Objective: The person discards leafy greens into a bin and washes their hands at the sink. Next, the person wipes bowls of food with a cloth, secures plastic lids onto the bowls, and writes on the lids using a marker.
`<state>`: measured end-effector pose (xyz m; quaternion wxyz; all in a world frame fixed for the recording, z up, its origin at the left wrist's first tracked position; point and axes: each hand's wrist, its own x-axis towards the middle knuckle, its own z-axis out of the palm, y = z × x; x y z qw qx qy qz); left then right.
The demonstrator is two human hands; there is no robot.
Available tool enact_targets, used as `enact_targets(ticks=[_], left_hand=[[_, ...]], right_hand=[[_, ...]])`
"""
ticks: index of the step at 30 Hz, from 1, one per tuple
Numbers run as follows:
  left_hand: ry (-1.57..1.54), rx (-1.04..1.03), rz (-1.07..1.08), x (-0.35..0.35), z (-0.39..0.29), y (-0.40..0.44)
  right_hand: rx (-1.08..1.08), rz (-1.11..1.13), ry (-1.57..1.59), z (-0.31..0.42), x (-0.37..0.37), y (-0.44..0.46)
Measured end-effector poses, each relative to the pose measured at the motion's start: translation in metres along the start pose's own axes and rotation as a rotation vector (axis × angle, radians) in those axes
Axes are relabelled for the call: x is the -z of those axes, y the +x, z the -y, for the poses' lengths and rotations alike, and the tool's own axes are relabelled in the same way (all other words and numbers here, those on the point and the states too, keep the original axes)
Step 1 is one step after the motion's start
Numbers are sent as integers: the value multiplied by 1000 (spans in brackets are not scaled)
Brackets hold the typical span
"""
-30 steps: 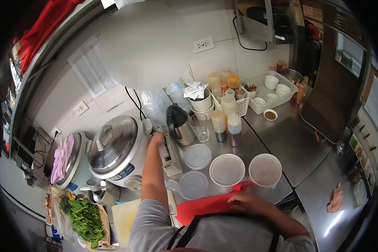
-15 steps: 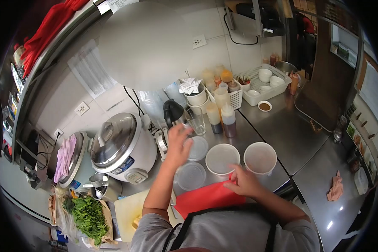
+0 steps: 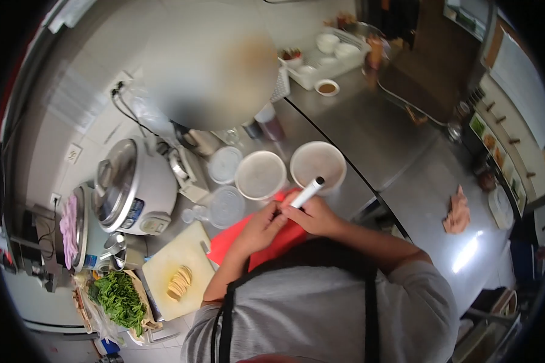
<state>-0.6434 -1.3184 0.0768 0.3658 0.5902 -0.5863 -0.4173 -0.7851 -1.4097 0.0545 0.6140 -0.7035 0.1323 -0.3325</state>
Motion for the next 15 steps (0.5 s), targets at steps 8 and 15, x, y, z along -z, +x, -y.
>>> enact_targets(ticks=[8, 15], left_hand=[[-454, 113, 246, -42, 3, 13], [-42, -35, 14, -29, -2, 28]], right_hand=[[-356, 87, 254, 11, 31, -14], [-231, -461, 414, 11, 123, 24]])
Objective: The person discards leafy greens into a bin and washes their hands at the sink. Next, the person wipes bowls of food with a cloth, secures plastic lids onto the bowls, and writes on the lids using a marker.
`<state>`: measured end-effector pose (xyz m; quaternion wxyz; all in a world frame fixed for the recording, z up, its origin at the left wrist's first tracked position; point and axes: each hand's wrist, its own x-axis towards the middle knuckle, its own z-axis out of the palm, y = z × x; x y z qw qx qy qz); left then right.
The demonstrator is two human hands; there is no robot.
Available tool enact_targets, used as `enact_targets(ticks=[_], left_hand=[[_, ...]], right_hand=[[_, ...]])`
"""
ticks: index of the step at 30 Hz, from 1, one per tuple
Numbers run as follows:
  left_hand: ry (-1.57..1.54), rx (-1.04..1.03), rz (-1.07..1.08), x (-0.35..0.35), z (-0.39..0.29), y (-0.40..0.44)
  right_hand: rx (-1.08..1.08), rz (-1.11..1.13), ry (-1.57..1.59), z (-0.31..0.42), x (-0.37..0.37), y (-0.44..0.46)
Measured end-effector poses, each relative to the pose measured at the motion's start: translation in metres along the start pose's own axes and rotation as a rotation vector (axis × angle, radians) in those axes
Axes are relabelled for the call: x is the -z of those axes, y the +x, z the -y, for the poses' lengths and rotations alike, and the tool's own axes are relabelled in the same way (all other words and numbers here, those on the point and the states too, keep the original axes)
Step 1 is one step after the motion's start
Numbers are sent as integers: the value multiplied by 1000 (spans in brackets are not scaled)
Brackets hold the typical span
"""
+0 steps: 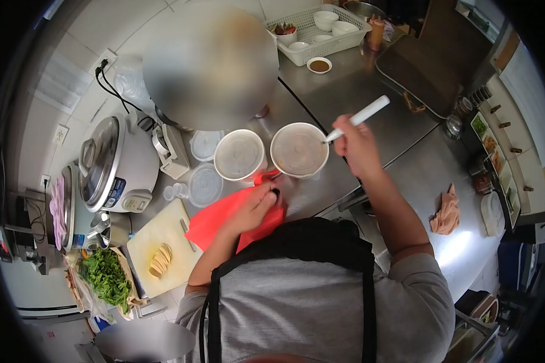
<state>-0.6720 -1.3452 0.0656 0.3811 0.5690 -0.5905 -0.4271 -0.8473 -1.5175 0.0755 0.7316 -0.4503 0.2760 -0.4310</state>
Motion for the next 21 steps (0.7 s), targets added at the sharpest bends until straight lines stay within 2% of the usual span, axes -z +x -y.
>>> enact_targets(ticks=[1, 3, 6, 8, 11, 17, 21], left_hand=[[158, -103, -82, 1, 5, 8], [479, -314, -246, 1, 27, 27], [653, -254, -161, -5, 43, 43], [679, -228, -151, -9, 46, 43], [652, -207, -146, -11, 48, 43], [589, -241, -132, -11, 48, 40], [550, -236, -120, -8, 46, 41]], right_hand=[[-22, -58, -109, -8, -7, 3], [-20, 18, -216, -40, -18, 6], [7, 58, -360, -72, -22, 21], [5, 29, -485, -79, -23, 27], [132, -9, -639, -95, -10, 38], [86, 15, -758, -92, -11, 35], [-3, 17, -685, -88, -14, 35]])
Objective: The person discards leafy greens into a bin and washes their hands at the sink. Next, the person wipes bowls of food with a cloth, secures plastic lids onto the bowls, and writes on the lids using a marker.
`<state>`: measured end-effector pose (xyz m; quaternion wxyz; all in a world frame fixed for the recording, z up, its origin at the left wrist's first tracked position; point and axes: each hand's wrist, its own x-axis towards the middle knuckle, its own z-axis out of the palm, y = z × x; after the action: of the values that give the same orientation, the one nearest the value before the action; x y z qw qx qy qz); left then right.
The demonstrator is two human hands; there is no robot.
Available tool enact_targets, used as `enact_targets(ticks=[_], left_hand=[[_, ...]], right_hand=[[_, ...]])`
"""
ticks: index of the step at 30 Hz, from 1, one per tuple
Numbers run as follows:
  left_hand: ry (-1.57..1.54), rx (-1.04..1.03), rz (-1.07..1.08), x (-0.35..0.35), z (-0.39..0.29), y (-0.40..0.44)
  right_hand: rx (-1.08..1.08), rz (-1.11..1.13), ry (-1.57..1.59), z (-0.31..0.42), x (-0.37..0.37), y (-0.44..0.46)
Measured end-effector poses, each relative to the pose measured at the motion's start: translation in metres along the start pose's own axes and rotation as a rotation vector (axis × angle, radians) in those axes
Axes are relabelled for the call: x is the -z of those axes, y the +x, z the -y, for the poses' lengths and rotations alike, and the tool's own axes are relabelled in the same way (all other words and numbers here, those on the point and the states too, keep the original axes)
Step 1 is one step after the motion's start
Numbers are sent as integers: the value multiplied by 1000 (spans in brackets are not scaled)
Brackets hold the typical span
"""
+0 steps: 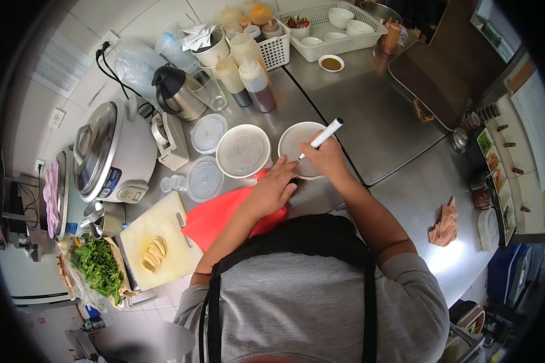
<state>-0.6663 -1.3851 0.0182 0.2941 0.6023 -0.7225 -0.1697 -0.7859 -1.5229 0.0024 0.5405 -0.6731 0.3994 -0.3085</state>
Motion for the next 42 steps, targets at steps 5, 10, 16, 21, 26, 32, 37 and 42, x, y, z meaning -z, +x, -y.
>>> enact_targets(ticks=[5, 10, 16, 21, 26, 32, 37, 42], left_hand=[[-31, -6, 3, -1, 3, -2], [-57, -17, 7, -1, 5, -1], [-34, 8, 9, -3, 2, 1], [-19, 4, 7, -5, 3, 0], [-5, 24, 28, -3, -1, 1], [-23, 29, 51, -4, 1, 1], [-26, 49, 72, -3, -1, 1], [-29, 54, 70, -1, -2, 0]], right_hand=[[71, -47, -128, -2, -3, 3], [108, -62, -155, -3, -3, 3], [44, -39, -15, 2, 2, 8], [116, -66, -161, -12, 4, 11], [98, -113, -168, 19, 8, 7], [123, -110, -283, 7, 7, 7], [52, -13, -189, 3, 13, 13], [91, -14, 54, -2, 20, 20]])
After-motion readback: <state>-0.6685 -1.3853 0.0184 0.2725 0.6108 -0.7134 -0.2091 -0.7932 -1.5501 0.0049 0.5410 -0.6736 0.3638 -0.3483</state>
